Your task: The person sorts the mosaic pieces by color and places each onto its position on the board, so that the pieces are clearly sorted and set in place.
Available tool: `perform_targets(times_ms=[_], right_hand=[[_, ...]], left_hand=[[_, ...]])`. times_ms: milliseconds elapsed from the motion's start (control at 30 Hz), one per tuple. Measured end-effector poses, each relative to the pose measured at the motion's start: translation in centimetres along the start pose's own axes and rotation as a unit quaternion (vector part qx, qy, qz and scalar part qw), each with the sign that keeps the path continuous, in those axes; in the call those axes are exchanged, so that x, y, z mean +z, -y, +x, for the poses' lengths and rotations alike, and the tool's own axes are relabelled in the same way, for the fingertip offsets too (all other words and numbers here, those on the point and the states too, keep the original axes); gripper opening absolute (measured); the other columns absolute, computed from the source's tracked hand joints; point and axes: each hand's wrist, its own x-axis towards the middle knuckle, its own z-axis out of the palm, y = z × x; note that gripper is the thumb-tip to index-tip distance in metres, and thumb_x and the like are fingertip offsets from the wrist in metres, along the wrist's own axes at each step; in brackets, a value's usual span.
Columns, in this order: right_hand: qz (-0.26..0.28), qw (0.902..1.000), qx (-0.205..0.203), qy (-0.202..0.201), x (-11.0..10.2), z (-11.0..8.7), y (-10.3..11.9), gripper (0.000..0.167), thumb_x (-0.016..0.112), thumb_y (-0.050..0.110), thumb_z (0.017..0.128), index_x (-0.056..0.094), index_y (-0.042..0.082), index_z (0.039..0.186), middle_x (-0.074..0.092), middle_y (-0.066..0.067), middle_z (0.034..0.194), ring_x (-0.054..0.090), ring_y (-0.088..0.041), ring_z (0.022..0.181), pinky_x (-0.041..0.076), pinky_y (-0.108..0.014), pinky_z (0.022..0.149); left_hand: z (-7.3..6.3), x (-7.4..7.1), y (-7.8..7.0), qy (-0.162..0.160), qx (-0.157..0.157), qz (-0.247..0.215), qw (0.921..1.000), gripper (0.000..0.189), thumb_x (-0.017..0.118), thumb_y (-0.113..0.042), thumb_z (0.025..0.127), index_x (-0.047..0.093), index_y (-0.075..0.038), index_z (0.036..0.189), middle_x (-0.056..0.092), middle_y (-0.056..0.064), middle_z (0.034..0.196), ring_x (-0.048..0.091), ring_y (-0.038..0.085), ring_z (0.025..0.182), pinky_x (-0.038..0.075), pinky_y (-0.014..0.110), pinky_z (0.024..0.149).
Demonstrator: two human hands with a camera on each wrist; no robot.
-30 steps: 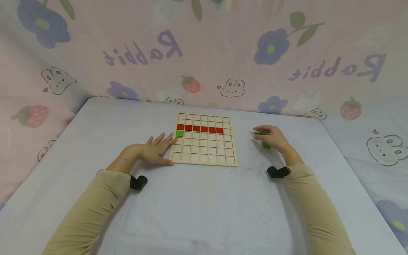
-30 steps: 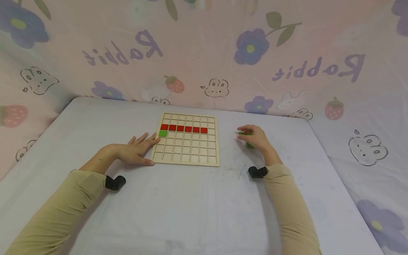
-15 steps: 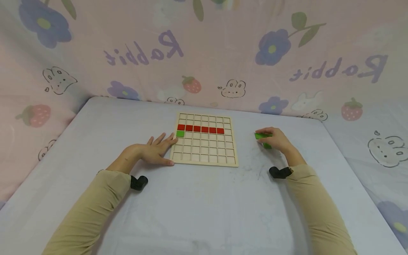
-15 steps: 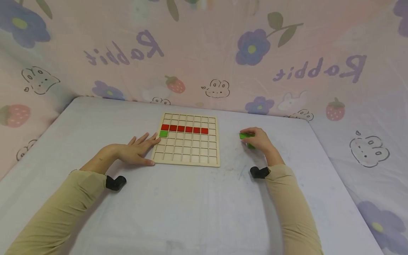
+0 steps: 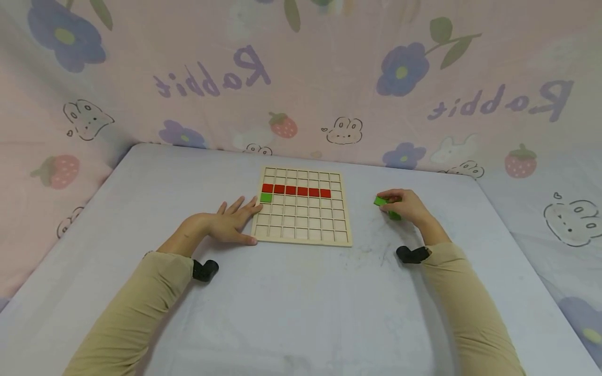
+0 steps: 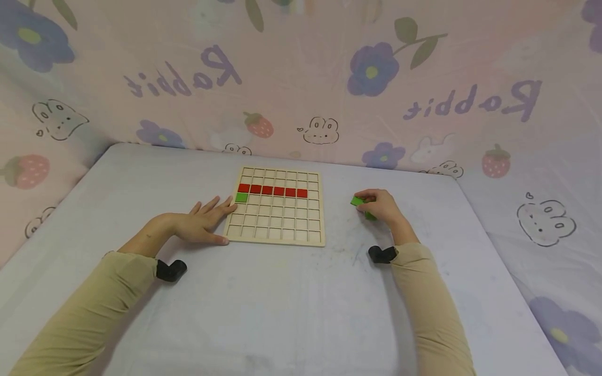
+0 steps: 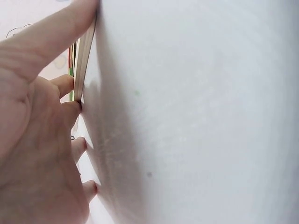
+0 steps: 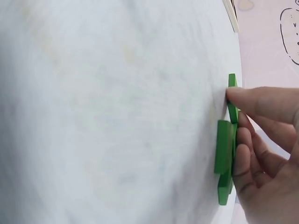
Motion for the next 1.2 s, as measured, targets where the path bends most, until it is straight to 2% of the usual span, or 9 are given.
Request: perform_targets(times_ms=[200, 533, 667, 800, 1200], right_hand=[[-0.002, 0.9999, -0.013, -0.008, 0.1, 0.0, -0.2, 0.043, 0.066, 0.014, 0.09, 0.057, -0.001, 0.129, 0.058, -0.024, 0.122, 0.052, -0.025, 0.103, 0.043, -0.017, 0.074], [0.002, 0.9997, -0.026, -0.001, 0.2, -0.2, 0.0, 0.044, 0.067, 0.018, 0.09, 0.058, 0.0, 0.129, 0.058, -0.024, 0.123, 0.055, -0.031, 0.108, 0.045, -0.019, 0.076], [0.008, 0.9994, -0.032, 0.004, 0.3, -0.2, 0.2, 0.044, 0.066, 0.019, 0.091, 0.057, 0.001, 0.13, 0.058, -0.024, 0.125, 0.055, -0.033, 0.113, 0.048, -0.03, 0.085], [0.011, 0.9989, -0.045, 0.005, 0.4, 0.0, 0.5, 0.044, 0.066, 0.018, 0.091, 0.057, 0.002, 0.13, 0.058, -0.023, 0.127, 0.054, -0.034, 0.114, 0.045, -0.043, 0.094], [0.021, 0.998, -0.06, 0.0, 1.4, 0.4, 1.8, 0.043, 0.067, 0.02, 0.09, 0.059, 0.004, 0.129, 0.058, -0.02, 0.129, 0.054, -0.033, 0.116, 0.046, -0.043, 0.092]], left_hand=[[0.2, 0.2, 0.3, 0.002, 0.0, 0.001, 1.0, 0.091, 0.058, -0.046, 0.093, 0.001, -0.01, 0.155, -0.014, 0.015, 0.16, -0.021, 0.038, 0.145, -0.014, 0.063, 0.111], [0.2, 0.2, 0.3, 0.004, -0.001, 0.003, 1.0, 0.092, 0.058, -0.045, 0.093, 0.0, -0.01, 0.155, -0.015, 0.015, 0.16, -0.021, 0.037, 0.145, -0.015, 0.062, 0.111], [0.1, 0.1, 0.3, 0.005, -0.001, 0.004, 1.0, 0.092, 0.058, -0.045, 0.093, 0.0, -0.01, 0.155, -0.017, 0.014, 0.16, -0.021, 0.037, 0.145, -0.015, 0.062, 0.111], [0.1, 0.1, 0.2, 0.005, -0.001, 0.003, 1.0, 0.092, 0.058, -0.045, 0.093, -0.001, -0.01, 0.155, -0.017, 0.014, 0.16, -0.021, 0.037, 0.145, -0.015, 0.062, 0.111], [0.0, 0.1, 0.2, 0.004, 0.0, 0.005, 1.0, 0.092, 0.057, -0.046, 0.093, -0.001, -0.011, 0.155, -0.018, 0.014, 0.16, -0.022, 0.037, 0.145, -0.015, 0.062, 0.111]])
